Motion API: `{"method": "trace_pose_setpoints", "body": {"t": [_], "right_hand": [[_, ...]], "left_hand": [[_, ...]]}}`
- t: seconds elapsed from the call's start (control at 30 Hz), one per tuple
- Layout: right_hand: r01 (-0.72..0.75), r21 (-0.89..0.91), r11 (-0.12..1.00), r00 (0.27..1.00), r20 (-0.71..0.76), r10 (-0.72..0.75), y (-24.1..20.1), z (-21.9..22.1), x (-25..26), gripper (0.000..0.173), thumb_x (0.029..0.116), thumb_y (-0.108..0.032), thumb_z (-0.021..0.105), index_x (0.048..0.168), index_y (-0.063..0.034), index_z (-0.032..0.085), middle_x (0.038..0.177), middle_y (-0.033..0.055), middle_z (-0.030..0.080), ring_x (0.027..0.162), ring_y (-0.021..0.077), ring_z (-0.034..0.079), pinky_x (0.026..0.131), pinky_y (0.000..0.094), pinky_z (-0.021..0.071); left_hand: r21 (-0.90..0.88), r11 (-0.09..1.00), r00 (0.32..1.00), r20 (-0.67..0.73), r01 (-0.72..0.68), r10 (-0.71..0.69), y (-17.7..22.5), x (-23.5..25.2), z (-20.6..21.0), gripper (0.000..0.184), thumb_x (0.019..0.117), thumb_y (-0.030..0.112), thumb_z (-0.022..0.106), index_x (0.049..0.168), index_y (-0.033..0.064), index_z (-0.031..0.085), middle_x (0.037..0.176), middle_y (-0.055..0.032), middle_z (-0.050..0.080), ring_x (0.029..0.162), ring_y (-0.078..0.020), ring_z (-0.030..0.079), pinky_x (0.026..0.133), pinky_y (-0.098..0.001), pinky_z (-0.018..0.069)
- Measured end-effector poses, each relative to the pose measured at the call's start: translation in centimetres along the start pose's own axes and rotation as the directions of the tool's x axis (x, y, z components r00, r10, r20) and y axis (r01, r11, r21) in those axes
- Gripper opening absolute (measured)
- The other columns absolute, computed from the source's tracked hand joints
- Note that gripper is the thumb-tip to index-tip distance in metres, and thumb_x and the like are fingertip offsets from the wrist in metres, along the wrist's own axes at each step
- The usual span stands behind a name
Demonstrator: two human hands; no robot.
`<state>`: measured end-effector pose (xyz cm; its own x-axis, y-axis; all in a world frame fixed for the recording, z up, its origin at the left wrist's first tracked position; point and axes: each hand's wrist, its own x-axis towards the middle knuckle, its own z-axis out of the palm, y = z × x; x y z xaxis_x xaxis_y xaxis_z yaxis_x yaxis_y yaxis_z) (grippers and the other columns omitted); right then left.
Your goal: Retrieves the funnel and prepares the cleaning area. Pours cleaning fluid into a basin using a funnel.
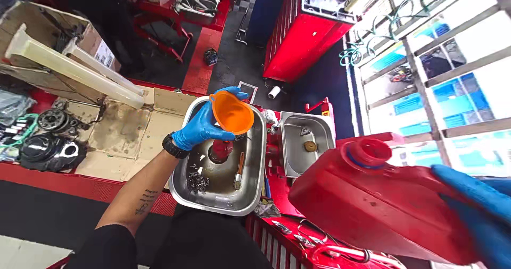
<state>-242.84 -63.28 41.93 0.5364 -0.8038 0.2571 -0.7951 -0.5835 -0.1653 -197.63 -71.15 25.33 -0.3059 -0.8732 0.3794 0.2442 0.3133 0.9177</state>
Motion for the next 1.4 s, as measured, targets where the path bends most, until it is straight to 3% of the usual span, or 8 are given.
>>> {"method": "trace_pose_setpoints", "body": {"t": [0.07,0.13,0.2,0.33,0.5,0.7,0.97,1.4], "right_hand": [[0.045,0.003,0.999,0.995,0.094,-0.045,-0.5,0.2,2.1,0.037,0.1033,-0.007,0.054,0.137,-0.0142,0.068,0.109,0.0285,0.069,0.094,0.0391,0.067,0.083,0.0527,0.0539],[0.107,-0.051,0.993,0.980,0.175,-0.097,-0.4,1.1,3.9,0.045,0.1054,-0.018,0.048,0.147,-0.0335,0.057,0.111,0.0232,0.066,0.090,0.0395,0.066,0.070,0.0565,0.0524],[0.178,-0.101,0.979,0.962,0.228,-0.151,-2.0,1.7,6.4,0.048,0.1052,-0.022,0.043,0.148,-0.0400,0.054,0.108,0.0211,0.066,0.083,0.0407,0.066,0.060,0.0585,0.0502],[0.251,-0.138,0.958,0.916,0.353,-0.189,-5.4,1.8,11.0,0.051,0.1012,-0.018,0.040,0.145,-0.0363,0.059,0.097,0.0180,0.064,0.071,0.0389,0.064,0.050,0.0563,0.0466],[0.316,-0.161,0.935,0.850,0.486,-0.203,-7.3,1.2,14.7,0.053,0.0980,-0.015,0.045,0.143,-0.0388,0.061,0.095,0.0087,0.062,0.070,0.0287,0.064,0.051,0.0488,0.0484],[0.379,-0.204,0.903,0.793,0.575,-0.203,-8.4,1.0,17.4,0.047,0.0963,-0.013,0.051,0.136,-0.0319,0.067,0.088,0.0011,0.060,0.065,0.0209,0.061,0.049,0.0434,0.0494],[0.402,-0.291,0.868,0.703,0.705,-0.090,-10.7,1.1,19.4,0.052,0.0907,-0.008,0.064,0.136,-0.0345,0.067,0.087,-0.0003,0.061,0.067,0.0183,0.063,0.051,0.0409,0.0524],[0.368,-0.235,0.900,0.739,0.661,-0.129,-9.8,0.6,19.4,0.052,0.0904,-0.014,0.059,0.136,-0.0374,0.067,0.084,-0.0010,0.060,0.059,0.0189,0.060,0.044,0.0435,0.0488]], "left_hand": [[-0.023,1.000,0.999,0.046,0.020,-0.019,-0.2,0.1,-0.3,0.098,0.0681,0.004,0.086,0.152,0.0026,0.037,0.150,-0.0124,0.052,0.138,-0.0258,0.051,0.112,-0.0423,0.0490],[-0.047,0.999,0.994,0.104,0.025,-0.020,-0.6,0.5,-0.8,0.097,0.0689,0.004,0.087,0.152,0.0026,0.037,0.150,-0.0124,0.052,0.137,-0.0263,0.052,0.113,-0.0432,0.0488],[-0.026,0.999,0.987,0.157,0.026,-0.021,-1.0,0.8,-1.0,0.098,0.0681,0.007,0.088,0.152,0.0016,0.037,0.149,-0.0117,0.053,0.137,-0.0250,0.052,0.113,-0.0422,0.0488],[-0.011,0.999,0.975,0.219,0.047,-0.044,-1.2,1.2,-1.1,0.097,0.0657,0.007,0.088,0.150,0.0017,0.040,0.145,-0.0106,0.056,0.134,-0.0219,0.055,0.111,-0.0386,0.0502],[-0.004,0.998,0.958,0.280,0.060,-0.057,-1.7,2.2,-0.8,0.099,0.0669,0.011,0.090,0.151,0.0025,0.039,0.147,-0.0100,0.055,0.135,-0.0212,0.054,0.110,-0.0380,0.0505],[0.025,0.999,0.948,0.316,0.032,-0.038,-1.7,2.8,-0.1,0.095,0.0681,0.008,0.089,0.150,0.0021,0.040,0.145,-0.0103,0.055,0.134,-0.0184,0.054,0.112,-0.0352,0.0485],[0.043,0.998,0.936,0.347,0.044,-0.056,-1.6,3.0,0.0,0.096,0.0696,0.009,0.089,0.151,0.0016,0.039,0.145,-0.0112,0.056,0.133,-0.0168,0.054,0.110,-0.0328,0.0485],[-0.043,0.998,0.936,0.352,0.045,-0.027,-1.3,4.2,0.2,0.095,0.0677,0.003,0.088,0.149,-0.0014,0.039,0.143,-0.0118,0.058,0.131,-0.0187,0.057,0.109,-0.0335,0.0504]]}}
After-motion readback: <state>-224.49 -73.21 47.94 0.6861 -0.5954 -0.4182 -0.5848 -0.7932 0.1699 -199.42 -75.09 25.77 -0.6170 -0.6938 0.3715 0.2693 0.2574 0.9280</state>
